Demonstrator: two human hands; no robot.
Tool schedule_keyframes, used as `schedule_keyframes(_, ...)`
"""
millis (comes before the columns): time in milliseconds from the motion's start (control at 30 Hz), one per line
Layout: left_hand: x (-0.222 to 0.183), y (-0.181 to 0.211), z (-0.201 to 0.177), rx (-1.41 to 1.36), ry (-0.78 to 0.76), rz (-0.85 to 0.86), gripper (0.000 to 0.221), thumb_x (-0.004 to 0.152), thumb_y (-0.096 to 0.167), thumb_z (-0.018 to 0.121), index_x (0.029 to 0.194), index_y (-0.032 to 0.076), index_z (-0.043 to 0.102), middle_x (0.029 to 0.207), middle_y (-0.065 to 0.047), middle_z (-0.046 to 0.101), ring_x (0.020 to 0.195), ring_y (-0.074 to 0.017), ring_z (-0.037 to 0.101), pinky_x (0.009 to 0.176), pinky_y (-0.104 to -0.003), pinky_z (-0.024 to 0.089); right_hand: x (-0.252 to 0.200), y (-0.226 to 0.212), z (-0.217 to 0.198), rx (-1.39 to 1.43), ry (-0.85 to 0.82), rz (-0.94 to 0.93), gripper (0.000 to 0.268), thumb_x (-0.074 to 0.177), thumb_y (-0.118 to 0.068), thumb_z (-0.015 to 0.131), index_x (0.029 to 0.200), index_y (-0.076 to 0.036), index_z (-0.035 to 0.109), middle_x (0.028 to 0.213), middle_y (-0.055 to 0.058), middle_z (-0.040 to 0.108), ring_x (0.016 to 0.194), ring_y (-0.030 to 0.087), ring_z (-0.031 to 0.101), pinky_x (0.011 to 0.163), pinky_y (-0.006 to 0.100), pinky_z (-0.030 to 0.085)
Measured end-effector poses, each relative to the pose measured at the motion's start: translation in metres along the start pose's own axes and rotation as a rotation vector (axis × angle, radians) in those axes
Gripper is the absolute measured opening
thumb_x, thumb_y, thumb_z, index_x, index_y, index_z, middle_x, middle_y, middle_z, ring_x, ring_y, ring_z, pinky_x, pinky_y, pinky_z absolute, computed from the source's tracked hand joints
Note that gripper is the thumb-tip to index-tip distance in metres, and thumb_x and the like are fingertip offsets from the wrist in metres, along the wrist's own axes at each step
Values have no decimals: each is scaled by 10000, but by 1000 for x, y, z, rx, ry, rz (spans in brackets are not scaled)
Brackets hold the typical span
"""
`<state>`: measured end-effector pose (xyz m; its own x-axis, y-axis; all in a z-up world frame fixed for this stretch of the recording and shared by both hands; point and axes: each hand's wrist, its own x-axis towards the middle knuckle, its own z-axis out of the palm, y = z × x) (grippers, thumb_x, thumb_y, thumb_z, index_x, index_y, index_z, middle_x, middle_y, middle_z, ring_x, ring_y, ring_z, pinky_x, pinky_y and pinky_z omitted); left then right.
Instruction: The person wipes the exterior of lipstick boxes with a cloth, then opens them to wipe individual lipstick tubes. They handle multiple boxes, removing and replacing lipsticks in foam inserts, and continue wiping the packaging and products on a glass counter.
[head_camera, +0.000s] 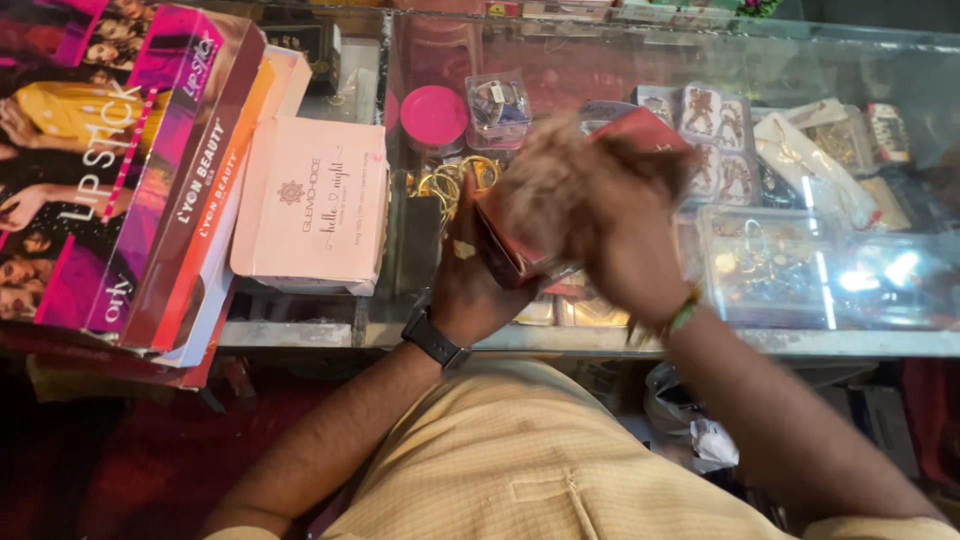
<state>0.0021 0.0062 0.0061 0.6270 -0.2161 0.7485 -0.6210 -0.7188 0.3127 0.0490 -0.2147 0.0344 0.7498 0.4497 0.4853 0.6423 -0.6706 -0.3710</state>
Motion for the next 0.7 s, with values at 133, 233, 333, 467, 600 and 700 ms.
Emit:
schedule_keyframes(133,2,1,1,-531,86,-233,1052,791,377,842,1498,-72,207,1411,-227,494,1304,-291,519,1112,-407,425,33,7,-29,27,412,230,188,1118,-88,551,1263,21,601,1192,224,663,1105,411,638,1006,485,507)
schedule_keyframes(233,0,-12,19,-798,-152,-494,640,886,259,757,1409,-23,518,1204,-184,670,1110,-243,662,994,-380,542,30,-21,0,144,458,32,224,1120,-95,552,1311,18,582,1249,241,640,1143,415,627,1057,486,501)
schedule_keyframes(333,-6,-20,38,-889,-120,-759,495,926,167,678,1391,9,613,1184,-121,737,1066,-173,709,893,-341,604,12,-52,20,131,172,-93,296,1057,-121,572,1318,19,574,1220,252,651,1101,424,634,995,495,508)
schedule_keyframes(467,-15,-24,51,-1214,177,-668,797,933,147,712,1550,161,209,1212,-45,647,1062,-116,656,916,-304,575,37,-13,-13,35,255,297,389,1009,-151,596,1347,39,564,1139,263,664,1019,449,627,903,522,511)
schedule_keyframes(600,-13,-34,56,-1171,46,-837,466,989,199,729,1369,-25,579,1261,-122,702,1106,-174,688,951,-321,580,44,-12,-3,-171,224,192,224,932,-112,638,1095,27,574,1070,278,638,1013,474,612,920,542,490)
schedule_keyframes(700,-11,-40,60,-1254,158,-870,552,968,241,688,1435,28,483,1301,-67,643,1150,-142,646,946,-297,555,-8,-24,37,-57,186,-190,365,959,-51,586,1311,41,561,1281,281,655,1197,447,652,1037,496,525)
